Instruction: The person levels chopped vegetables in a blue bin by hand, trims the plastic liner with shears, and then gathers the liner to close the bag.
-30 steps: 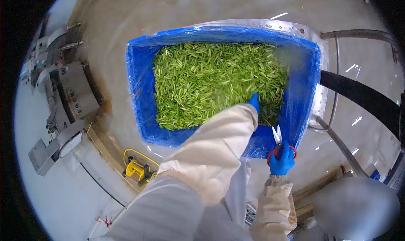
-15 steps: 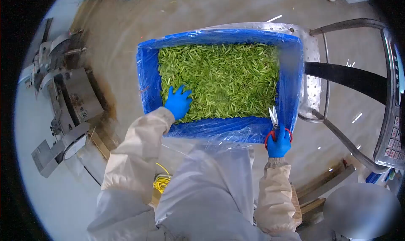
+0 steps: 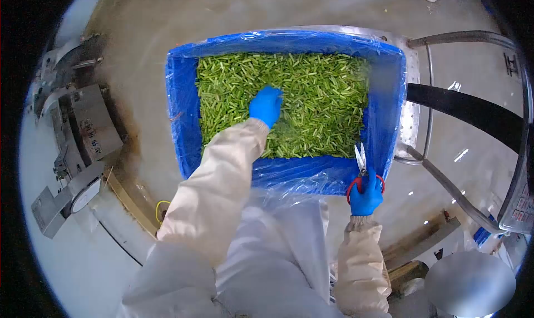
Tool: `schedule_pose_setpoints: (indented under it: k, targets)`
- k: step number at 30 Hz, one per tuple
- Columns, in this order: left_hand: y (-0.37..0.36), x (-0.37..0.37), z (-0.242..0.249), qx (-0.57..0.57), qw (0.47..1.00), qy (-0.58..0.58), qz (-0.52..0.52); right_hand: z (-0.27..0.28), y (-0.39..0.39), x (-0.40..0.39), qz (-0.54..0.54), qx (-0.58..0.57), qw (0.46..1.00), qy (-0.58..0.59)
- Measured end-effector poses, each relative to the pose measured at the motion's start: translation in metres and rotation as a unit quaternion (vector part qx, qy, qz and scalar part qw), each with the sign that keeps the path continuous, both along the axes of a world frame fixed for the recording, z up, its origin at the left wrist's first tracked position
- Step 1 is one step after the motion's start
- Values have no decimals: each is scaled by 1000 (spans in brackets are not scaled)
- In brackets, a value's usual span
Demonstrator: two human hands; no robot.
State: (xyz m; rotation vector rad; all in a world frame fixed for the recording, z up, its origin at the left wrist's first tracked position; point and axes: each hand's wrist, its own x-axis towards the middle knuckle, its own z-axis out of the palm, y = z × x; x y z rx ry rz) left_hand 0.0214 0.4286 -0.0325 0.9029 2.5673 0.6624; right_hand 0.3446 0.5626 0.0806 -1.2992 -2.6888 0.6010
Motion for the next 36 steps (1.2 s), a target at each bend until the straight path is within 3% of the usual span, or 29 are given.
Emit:
schedule_pose_setpoints:
  k: [4, 6, 13, 15, 16, 18, 21, 25, 28, 33, 35, 36]
  targets:
    - [47, -9, -35, -1, 997, 60, 43, 1, -2, 1, -23, -14, 1000, 2]
    - [60, -12, -44, -80, 993, 44, 72, 6, -1, -6, -26, -14, 999, 26]
    - [46, -17, -34, 18, 995, 11, 99, 48, -5, -64, -85, -134, 981, 115]
    - [42, -16, -13, 10, 994, -41, 105, 55, -6, -90, -106, -349, 925, 109]
    - [40, -14, -3, 98, 968, -184, 139, 48, -7, -97, -105, -347, 925, 111]
    - [37, -7, 22, 221, 864, -411, 187, 21, -11, -105, -76, -455, 884, 75]
    - [27, 4, 58, 160, 861, -467, 121, 2, -18, -119, -36, -448, 881, 145]
    - [17, 20, 83, 141, 881, -450, 49, 20, -17, -129, -15, -462, 879, 118]
    - [16, 28, 95, 115, 897, -423, 51, 9, -18, -122, -4, -442, 893, 78]
    - [0, 35, 72, 104, 926, -363, 5, -7, -28, -102, 45, -412, 907, 73]
    - [-12, 37, 64, 43, 962, -268, 18, 3, -25, -90, 18, -440, 895, 69]
    - [-25, 36, 50, 15, 992, -113, -54, 11, -23, -83, -7, -467, 882, 63]
